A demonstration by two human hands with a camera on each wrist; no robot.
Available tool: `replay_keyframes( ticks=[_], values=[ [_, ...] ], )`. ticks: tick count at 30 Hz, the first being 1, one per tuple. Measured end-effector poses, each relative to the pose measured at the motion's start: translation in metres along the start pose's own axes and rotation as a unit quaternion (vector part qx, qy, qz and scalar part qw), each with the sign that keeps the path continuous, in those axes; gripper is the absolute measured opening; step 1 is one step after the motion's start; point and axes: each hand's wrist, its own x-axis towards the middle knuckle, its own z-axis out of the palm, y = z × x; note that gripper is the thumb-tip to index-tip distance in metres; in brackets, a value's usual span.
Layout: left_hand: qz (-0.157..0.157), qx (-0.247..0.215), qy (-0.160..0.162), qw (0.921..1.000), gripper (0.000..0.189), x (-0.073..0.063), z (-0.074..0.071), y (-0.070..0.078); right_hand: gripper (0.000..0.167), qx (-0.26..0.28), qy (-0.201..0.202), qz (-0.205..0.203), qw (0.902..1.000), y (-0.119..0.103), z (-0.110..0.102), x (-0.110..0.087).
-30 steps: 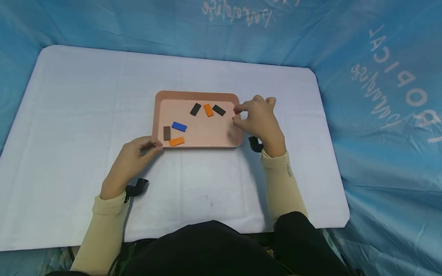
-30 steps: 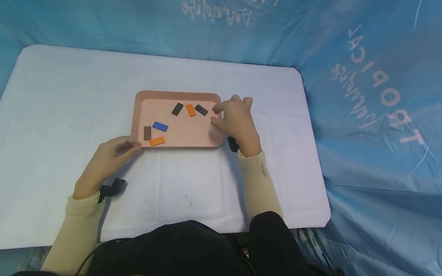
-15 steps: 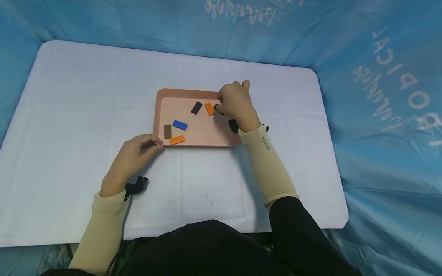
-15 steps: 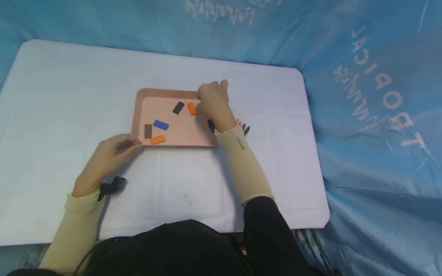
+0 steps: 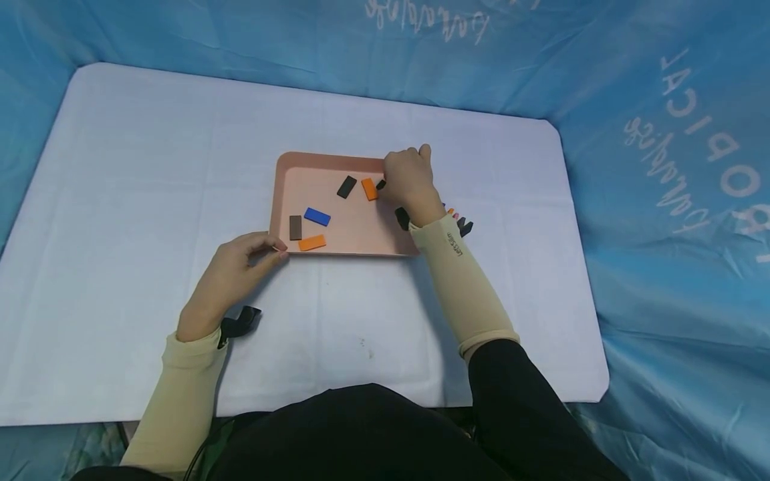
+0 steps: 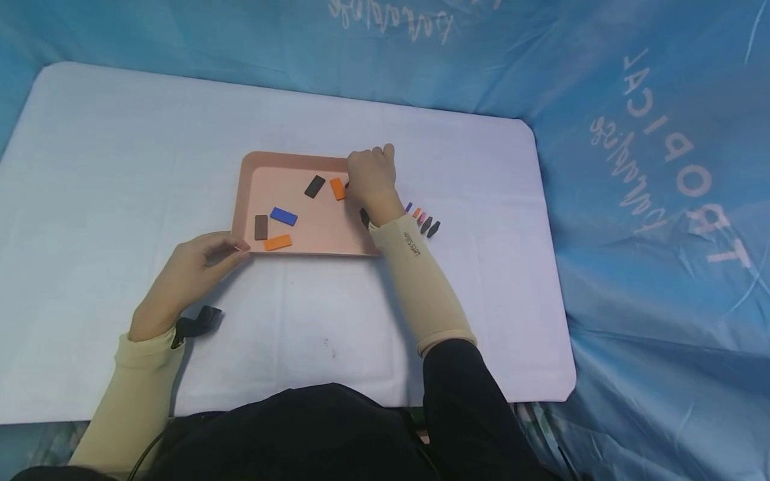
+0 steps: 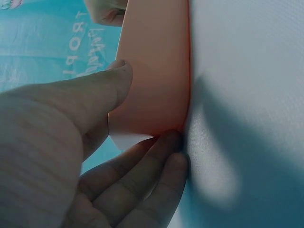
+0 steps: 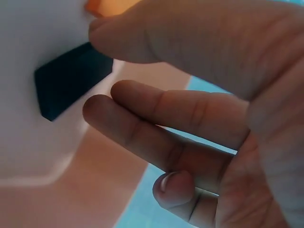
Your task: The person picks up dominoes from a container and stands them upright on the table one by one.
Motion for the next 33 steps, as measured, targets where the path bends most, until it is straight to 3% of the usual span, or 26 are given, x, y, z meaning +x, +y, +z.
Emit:
replay_keyframes(
  ticks=[6,23,28,33],
  values=[
    [-0.001,-0.002,-0.001,1.0000,0.018,-0.001,-0.001,0.002,0.016,-0.011,-0.001,0.006,0.9999,-0.001,0.004,-0.001],
    [-0.006,0.000,0.001,1.0000,0.018,-0.001,0.001,0.003,0.014,0.001,0.001,0.008,1.0000,0.002,0.009,0.004],
    [-0.008,0.003,0.001,1.0000,0.018,-0.001,0.001,0.003,0.019,0.040,0.030,-0.011,0.9987,0.006,0.008,0.000],
    [-0.009,0.004,0.001,1.0000,0.018,0.000,0.000,0.003,0.018,0.098,0.077,-0.037,0.9915,0.012,0.009,-0.009]
  ],
)
